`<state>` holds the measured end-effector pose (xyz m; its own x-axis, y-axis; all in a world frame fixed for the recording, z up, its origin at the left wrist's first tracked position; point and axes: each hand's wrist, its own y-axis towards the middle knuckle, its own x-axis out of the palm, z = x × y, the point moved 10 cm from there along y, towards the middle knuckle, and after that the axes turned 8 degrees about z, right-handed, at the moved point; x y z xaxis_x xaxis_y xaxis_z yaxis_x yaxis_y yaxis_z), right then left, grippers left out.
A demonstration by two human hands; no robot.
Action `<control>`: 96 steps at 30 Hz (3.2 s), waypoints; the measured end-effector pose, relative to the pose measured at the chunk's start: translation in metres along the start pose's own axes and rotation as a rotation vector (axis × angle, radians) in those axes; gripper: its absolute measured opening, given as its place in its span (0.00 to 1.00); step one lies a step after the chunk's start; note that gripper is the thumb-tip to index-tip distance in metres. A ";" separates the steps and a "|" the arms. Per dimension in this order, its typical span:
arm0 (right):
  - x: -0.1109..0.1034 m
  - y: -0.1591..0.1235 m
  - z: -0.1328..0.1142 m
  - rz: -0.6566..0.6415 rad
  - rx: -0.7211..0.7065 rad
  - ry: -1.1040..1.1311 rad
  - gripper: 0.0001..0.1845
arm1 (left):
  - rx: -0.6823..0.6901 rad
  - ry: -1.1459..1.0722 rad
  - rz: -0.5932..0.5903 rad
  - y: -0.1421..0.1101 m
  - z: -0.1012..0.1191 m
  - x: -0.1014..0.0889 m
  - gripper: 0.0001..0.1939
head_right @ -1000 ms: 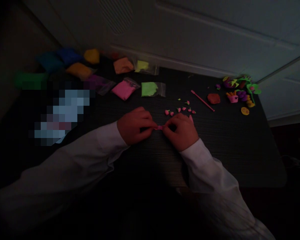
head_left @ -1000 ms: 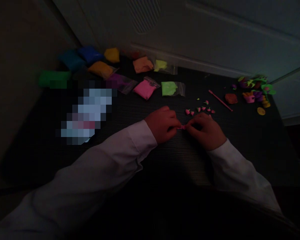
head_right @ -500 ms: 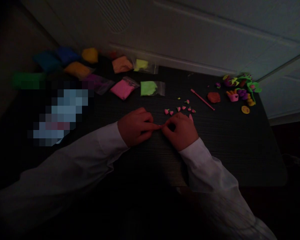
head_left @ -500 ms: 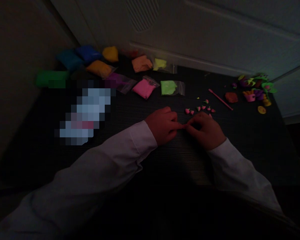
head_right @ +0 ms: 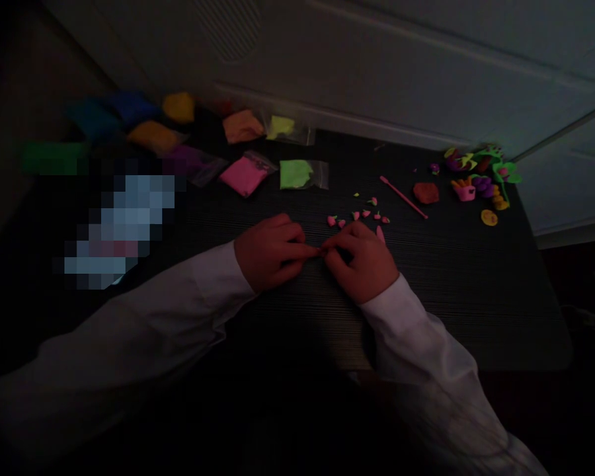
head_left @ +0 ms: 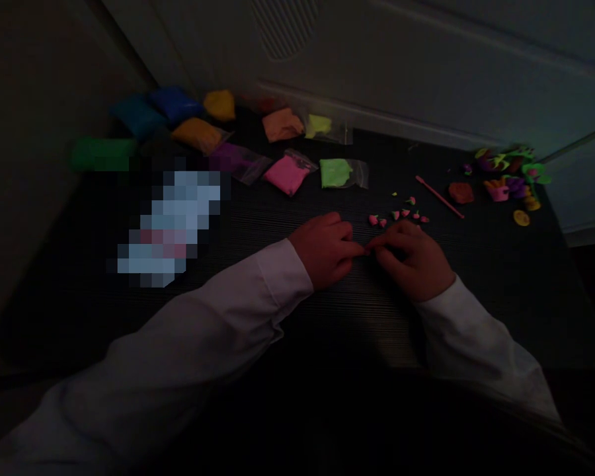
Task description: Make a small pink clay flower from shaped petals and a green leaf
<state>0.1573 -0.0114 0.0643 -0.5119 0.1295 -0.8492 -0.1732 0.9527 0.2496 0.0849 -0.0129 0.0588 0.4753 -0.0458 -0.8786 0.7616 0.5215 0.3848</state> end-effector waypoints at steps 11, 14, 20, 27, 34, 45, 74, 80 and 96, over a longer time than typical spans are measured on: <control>-0.009 0.000 0.003 0.024 0.030 0.016 0.10 | -0.008 -0.084 0.065 0.001 -0.002 -0.007 0.14; -0.005 -0.001 0.001 0.000 0.008 0.012 0.11 | -0.018 -0.079 0.078 0.001 -0.004 -0.008 0.14; -0.001 -0.003 0.000 -0.019 -0.030 -0.061 0.12 | -0.025 -0.081 0.066 0.000 -0.005 -0.007 0.14; -0.005 -0.005 0.000 -0.008 -0.069 -0.064 0.12 | -0.031 -0.068 0.074 0.001 -0.004 -0.007 0.14; -0.002 -0.006 0.000 -0.031 -0.088 -0.125 0.12 | -0.042 -0.014 0.009 0.000 -0.004 0.001 0.15; -0.002 -0.008 -0.009 -0.031 -0.167 -0.154 0.12 | -0.088 -0.110 0.067 0.002 -0.010 -0.006 0.15; 0.016 -0.016 -0.025 -0.092 -0.291 -0.280 0.20 | -0.198 -0.075 0.205 0.000 -0.033 -0.017 0.10; 0.015 -0.015 -0.025 -0.075 -0.275 -0.288 0.19 | -0.211 -0.079 0.199 0.001 -0.035 -0.018 0.10; 0.022 -0.021 -0.039 -0.087 -0.335 -0.377 0.20 | -0.261 -0.084 0.210 0.001 -0.038 -0.021 0.10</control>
<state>0.1169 -0.0390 0.0580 -0.1549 0.2027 -0.9669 -0.4932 0.8322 0.2535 0.0588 0.0213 0.0670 0.6525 0.0217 -0.7575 0.5099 0.7269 0.4601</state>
